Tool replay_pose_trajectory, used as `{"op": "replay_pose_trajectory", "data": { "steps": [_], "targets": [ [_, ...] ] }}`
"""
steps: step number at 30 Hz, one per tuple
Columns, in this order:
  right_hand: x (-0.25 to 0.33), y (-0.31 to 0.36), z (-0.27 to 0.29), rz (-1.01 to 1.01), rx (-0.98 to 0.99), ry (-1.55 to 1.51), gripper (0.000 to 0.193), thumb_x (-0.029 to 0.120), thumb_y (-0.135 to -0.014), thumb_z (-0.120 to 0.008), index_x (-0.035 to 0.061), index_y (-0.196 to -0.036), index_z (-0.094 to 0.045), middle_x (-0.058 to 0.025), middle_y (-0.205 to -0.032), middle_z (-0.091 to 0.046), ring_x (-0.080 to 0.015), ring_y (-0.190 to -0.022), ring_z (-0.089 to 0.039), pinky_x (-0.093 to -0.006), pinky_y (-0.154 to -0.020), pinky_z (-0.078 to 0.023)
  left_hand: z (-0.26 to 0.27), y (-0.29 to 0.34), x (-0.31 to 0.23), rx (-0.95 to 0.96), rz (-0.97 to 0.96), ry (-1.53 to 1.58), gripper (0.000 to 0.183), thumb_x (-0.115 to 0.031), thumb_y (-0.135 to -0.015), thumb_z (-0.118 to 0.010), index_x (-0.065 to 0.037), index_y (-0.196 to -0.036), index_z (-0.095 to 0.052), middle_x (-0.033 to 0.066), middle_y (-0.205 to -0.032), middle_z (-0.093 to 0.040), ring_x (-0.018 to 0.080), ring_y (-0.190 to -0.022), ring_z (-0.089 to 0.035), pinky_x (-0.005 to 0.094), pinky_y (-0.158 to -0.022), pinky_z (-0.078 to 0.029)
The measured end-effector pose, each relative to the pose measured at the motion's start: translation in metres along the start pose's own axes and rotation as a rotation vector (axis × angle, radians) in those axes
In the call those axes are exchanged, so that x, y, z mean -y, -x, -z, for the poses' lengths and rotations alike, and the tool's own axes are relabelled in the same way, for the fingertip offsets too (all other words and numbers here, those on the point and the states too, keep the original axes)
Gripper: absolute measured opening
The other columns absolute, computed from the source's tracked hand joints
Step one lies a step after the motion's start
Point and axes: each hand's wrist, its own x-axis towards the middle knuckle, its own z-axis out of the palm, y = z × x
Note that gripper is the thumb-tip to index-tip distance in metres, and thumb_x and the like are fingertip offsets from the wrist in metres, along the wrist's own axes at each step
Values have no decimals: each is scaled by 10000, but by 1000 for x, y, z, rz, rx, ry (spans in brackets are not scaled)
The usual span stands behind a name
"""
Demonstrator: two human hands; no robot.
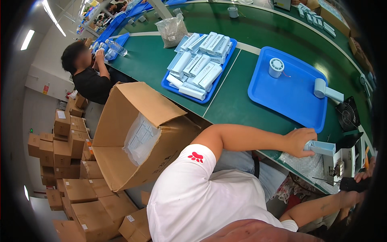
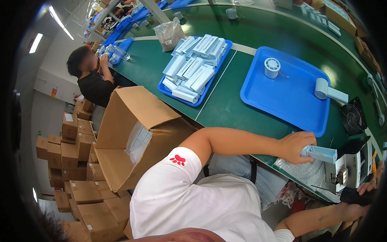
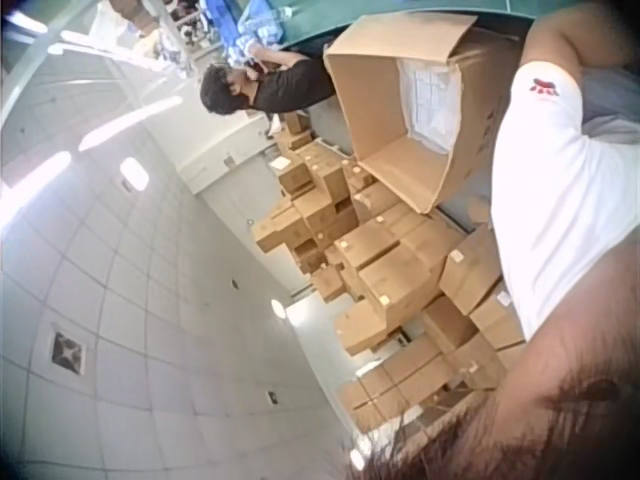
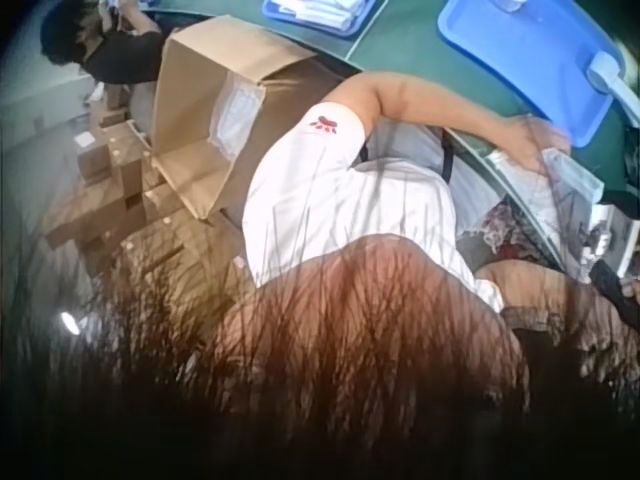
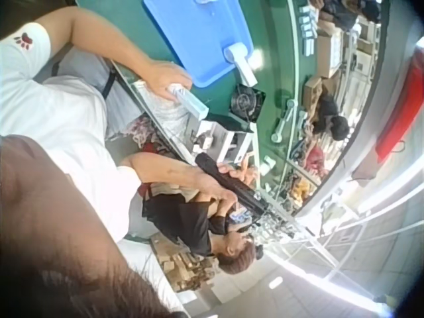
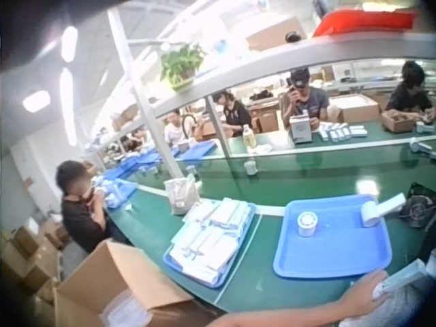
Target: The person uses a handheld electric screwdriver to fasten screws into light blue plastic housings. They repeatedly pick up a housing, drive screws into it, and place the finished unit into a blue tray. The person also handles a small cylindrical component, attaching it to the housing before placing the assembly in the tray.
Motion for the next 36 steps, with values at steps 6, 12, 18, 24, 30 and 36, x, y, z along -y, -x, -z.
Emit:
{"op": "replay_pose_trajectory", "data": {
  "steps": [6, 12, 18, 24, 30, 36],
  "targets": [
    [-5, 5, -14, 2, 104, 8, 935, 661, -930, -578, -118, -1436, -463, -57, -1008, -485, -129, -800, -468, -263, -736, -392, 2, 3, 2, 2, 25, 10, 409, -237, -763, -850, -48, -1040, -616, 139, -1005, -606, 375, -956, -617, 458, -787, -510],
    [-9, 5, -24, -38, -23, -28, 710, 580, -969, -592, -30, -1321, -504, -58, -948, -526, -140, -740, -479, -263, -656, -407, 6, 3, -3, 46, 152, -11, 428, -294, -772, -844, -69, -1085, -659, 149, -1093, -656, 370, -1042, -630, 470, -901, -503],
    [10, -8, -59, 252, -24, 105, 321, 304, -1055, -613, 83, -1243, -475, -134, -907, -618, -212, -653, -578, -337, -568, -512, 16, -5, -6, 75, 27, -42, 369, -205, -833, -819, -16, -1090, -635, 166, -1012, -651, 371, -924, -653, 428, -811, -522],
    [31, -50, -66, 623, -80, 343, 278, 277, -1061, -615, 35, -1177, -542, -83, -784, -635, -158, -539, -589, -277, -510, -505, 10, -10, -13, 134, 114, 14, 359, -162, -826, -827, -4, -1074, -622, 163, -1013, -641, 360, -909, -642, 407, -788, -514],
    [23, -51, -83, 591, -67, 273, 213, 188, -1064, -625, 57, -1210, -541, -34, -783, -592, -98, -540, -548, -247, -479, -464, 13, -8, -11, 125, 113, 18, 352, -142, -820, -829, -4, -1075, -629, 165, -1013, -645, 356, -907, -648, 399, -796, -517],
    [24, -37, -81, 512, -107, 233, 221, 201, -1062, -628, 55, -1201, -536, -61, -793, -602, -122, -539, -567, -256, -468, -468, 12, -9, -11, 129, 111, 23, 351, -147, -821, -829, -5, -1074, -631, 166, -1022, -643, 354, -923, -649, 400, -808, -517]
  ]
}}
